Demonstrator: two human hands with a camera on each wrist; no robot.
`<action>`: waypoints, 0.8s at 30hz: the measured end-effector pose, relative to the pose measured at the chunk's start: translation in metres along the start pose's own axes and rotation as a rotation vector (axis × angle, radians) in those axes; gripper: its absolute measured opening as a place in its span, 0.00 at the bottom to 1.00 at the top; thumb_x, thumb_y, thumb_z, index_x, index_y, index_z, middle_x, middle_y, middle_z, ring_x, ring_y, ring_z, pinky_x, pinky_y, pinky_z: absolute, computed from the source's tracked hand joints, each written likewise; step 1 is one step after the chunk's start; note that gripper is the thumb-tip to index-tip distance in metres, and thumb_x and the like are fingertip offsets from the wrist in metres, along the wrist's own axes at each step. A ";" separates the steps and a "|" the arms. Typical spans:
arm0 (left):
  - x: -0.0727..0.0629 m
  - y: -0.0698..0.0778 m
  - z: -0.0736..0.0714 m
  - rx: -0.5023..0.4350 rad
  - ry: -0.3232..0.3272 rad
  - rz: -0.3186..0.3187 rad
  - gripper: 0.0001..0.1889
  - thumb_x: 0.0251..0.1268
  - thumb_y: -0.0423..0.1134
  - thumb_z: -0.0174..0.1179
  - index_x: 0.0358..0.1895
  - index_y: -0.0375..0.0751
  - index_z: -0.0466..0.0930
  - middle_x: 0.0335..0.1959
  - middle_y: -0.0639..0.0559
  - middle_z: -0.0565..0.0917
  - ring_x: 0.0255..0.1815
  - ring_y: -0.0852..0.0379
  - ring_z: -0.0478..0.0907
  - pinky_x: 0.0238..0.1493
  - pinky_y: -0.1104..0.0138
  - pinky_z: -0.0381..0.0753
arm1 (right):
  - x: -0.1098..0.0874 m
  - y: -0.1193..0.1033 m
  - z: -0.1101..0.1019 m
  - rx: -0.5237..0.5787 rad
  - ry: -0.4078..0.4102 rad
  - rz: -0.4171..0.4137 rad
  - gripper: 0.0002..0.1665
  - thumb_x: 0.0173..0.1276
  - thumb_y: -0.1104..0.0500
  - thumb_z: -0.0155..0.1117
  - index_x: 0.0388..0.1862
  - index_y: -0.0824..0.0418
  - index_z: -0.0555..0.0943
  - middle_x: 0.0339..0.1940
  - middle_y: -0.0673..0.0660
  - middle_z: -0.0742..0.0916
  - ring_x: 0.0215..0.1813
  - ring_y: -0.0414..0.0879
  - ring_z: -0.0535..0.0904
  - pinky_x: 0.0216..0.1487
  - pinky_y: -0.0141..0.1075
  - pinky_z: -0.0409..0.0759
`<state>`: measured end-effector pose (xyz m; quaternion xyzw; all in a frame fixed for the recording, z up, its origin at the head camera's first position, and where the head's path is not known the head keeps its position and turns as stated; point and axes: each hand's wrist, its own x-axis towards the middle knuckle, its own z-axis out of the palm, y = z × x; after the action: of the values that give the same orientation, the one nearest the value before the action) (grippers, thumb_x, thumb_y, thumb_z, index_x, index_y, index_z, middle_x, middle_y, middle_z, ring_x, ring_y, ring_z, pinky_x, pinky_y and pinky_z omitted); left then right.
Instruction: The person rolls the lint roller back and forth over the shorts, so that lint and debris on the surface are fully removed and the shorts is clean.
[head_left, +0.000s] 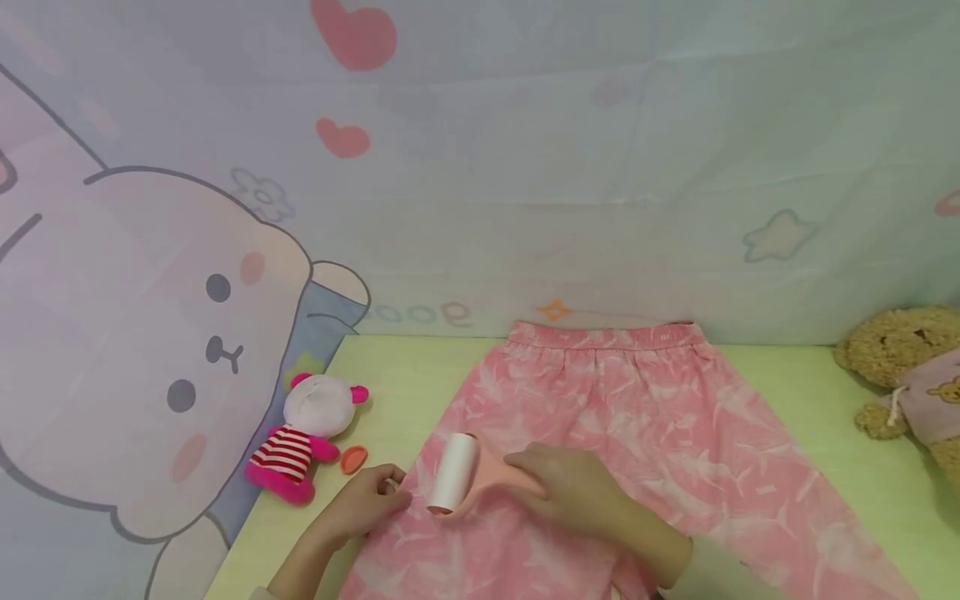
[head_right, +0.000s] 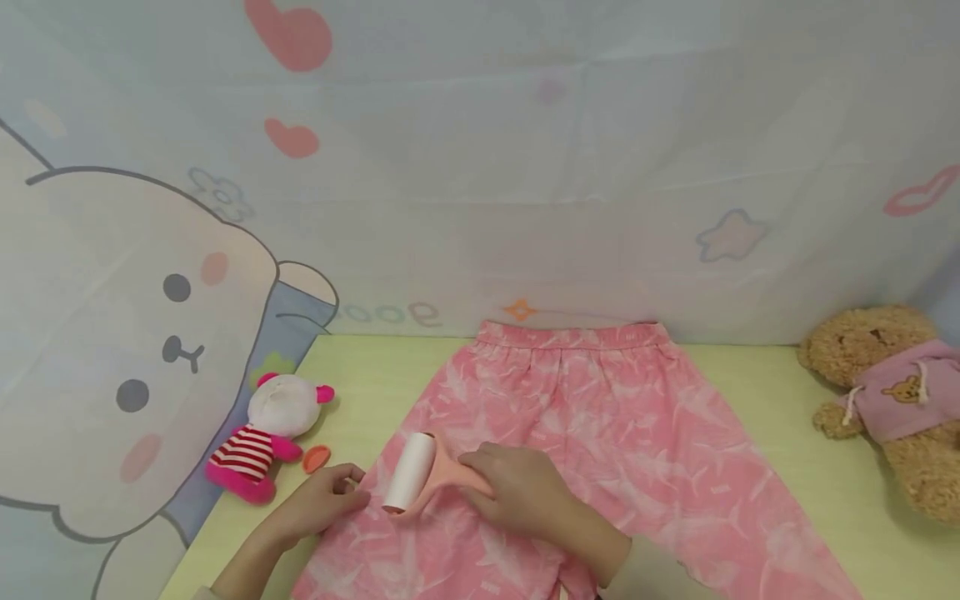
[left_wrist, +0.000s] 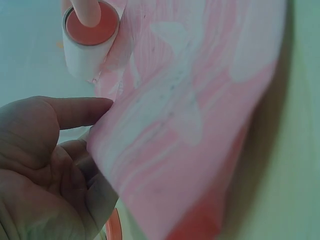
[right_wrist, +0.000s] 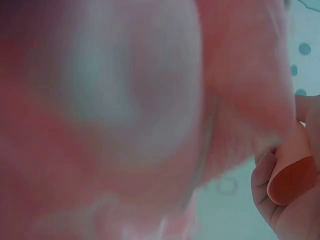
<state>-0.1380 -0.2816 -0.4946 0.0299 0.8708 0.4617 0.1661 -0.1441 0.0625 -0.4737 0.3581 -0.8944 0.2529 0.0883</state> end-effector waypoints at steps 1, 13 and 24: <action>0.000 0.000 0.000 -0.001 -0.002 0.000 0.09 0.65 0.35 0.66 0.45 0.36 0.81 0.26 0.52 0.79 0.26 0.57 0.73 0.23 0.67 0.70 | 0.002 -0.003 0.002 -0.005 0.003 -0.005 0.17 0.75 0.42 0.64 0.54 0.48 0.87 0.41 0.40 0.86 0.40 0.35 0.82 0.39 0.40 0.83; 0.001 0.000 0.001 0.012 -0.003 0.030 0.08 0.65 0.37 0.67 0.41 0.37 0.81 0.23 0.52 0.77 0.23 0.59 0.70 0.21 0.68 0.67 | 0.017 -0.023 0.019 -0.032 -0.018 -0.055 0.12 0.77 0.44 0.62 0.49 0.46 0.87 0.39 0.40 0.86 0.38 0.36 0.82 0.35 0.37 0.81; 0.002 -0.002 0.000 0.025 -0.011 0.028 0.07 0.66 0.36 0.67 0.41 0.36 0.81 0.24 0.52 0.77 0.24 0.58 0.70 0.22 0.68 0.68 | 0.017 -0.029 0.023 -0.021 -0.046 -0.059 0.15 0.75 0.45 0.65 0.52 0.50 0.88 0.38 0.44 0.86 0.35 0.36 0.80 0.34 0.35 0.81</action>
<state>-0.1393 -0.2820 -0.4967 0.0470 0.8751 0.4529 0.1641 -0.1359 0.0231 -0.4767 0.3891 -0.8879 0.2324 0.0789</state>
